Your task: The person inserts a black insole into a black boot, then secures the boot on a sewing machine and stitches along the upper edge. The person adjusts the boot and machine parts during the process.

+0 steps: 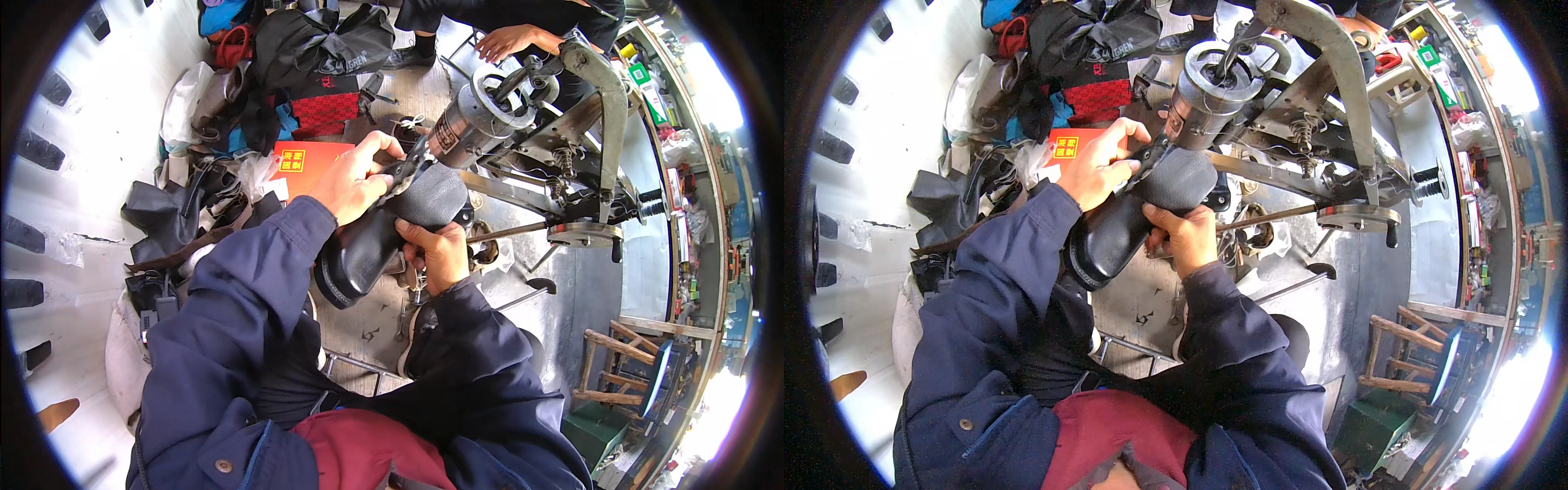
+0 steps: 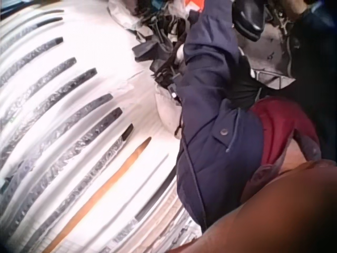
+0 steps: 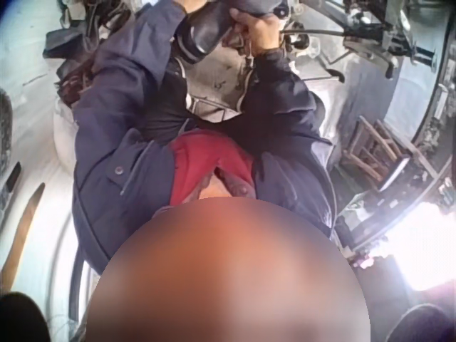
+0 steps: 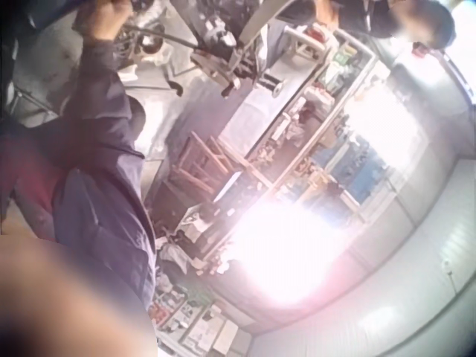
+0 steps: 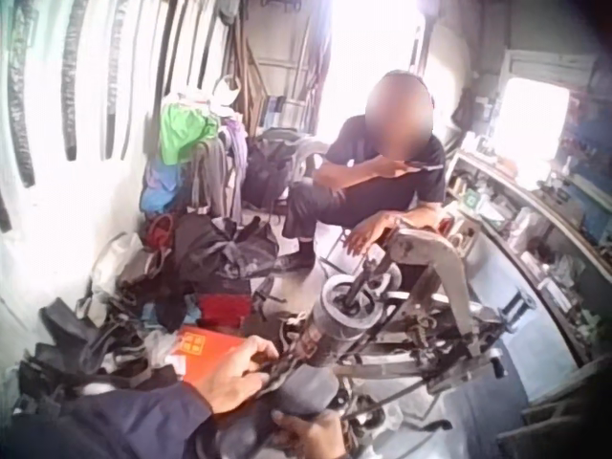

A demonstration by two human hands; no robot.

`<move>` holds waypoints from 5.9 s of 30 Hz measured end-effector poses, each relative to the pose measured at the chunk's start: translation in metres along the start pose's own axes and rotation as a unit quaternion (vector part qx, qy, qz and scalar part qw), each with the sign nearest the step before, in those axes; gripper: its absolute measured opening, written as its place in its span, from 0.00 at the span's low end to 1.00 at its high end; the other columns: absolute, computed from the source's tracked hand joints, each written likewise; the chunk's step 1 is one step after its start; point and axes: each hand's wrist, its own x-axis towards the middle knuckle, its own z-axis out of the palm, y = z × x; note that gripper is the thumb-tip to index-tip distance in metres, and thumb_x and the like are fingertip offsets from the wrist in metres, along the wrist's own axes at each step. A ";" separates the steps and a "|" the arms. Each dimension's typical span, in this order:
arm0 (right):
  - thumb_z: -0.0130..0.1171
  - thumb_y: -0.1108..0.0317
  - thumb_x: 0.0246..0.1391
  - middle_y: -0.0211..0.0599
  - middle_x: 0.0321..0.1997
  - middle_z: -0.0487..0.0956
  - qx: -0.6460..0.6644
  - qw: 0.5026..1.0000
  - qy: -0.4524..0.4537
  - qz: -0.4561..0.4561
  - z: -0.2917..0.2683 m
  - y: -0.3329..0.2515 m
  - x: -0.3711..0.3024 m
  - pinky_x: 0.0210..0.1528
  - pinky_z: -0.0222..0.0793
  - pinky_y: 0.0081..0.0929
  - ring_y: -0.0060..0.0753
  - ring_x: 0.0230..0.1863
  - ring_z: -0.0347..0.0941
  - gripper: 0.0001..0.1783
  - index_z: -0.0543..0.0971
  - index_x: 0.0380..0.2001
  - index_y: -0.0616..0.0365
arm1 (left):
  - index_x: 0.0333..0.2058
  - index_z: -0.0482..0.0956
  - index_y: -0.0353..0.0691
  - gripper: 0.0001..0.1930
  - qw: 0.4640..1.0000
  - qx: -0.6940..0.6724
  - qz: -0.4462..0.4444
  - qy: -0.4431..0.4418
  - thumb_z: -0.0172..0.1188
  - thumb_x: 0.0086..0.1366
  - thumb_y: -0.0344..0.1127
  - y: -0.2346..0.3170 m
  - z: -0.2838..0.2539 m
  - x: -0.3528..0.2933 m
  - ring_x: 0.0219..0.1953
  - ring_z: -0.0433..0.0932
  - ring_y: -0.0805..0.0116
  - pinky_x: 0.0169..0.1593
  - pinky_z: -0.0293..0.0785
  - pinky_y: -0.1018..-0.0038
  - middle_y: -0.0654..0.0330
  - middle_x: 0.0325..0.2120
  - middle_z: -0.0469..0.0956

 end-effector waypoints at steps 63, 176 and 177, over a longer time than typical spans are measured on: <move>0.69 0.73 0.50 0.30 0.24 0.80 0.081 0.988 0.113 -0.071 -0.014 -0.014 0.021 0.17 0.58 0.17 0.21 0.19 0.74 0.05 0.81 0.28 0.59 | 0.52 0.73 0.38 0.19 0.984 -0.109 0.112 -0.082 0.55 0.61 0.24 -0.010 0.008 0.089 0.34 0.71 0.80 0.42 0.67 0.80 0.67 0.33 0.76; 0.74 0.54 0.47 0.41 0.30 0.79 -0.418 0.796 0.251 -0.358 -0.157 -0.083 0.049 0.39 0.71 0.30 0.29 0.32 0.74 0.25 0.78 0.34 0.66 | 0.54 0.77 0.38 0.27 0.991 0.058 0.062 -0.102 0.72 0.55 0.31 0.022 0.003 0.058 0.49 0.77 0.65 0.59 0.69 0.65 0.57 0.46 0.82; 0.74 0.53 0.46 0.43 0.25 0.77 -0.458 0.781 0.258 -0.339 -0.164 -0.083 0.057 0.36 0.70 0.33 0.32 0.28 0.74 0.25 0.77 0.28 0.66 | 0.54 0.77 0.38 0.26 0.991 0.059 0.064 -0.104 0.72 0.55 0.31 0.023 0.004 0.058 0.49 0.77 0.65 0.60 0.69 0.65 0.57 0.45 0.82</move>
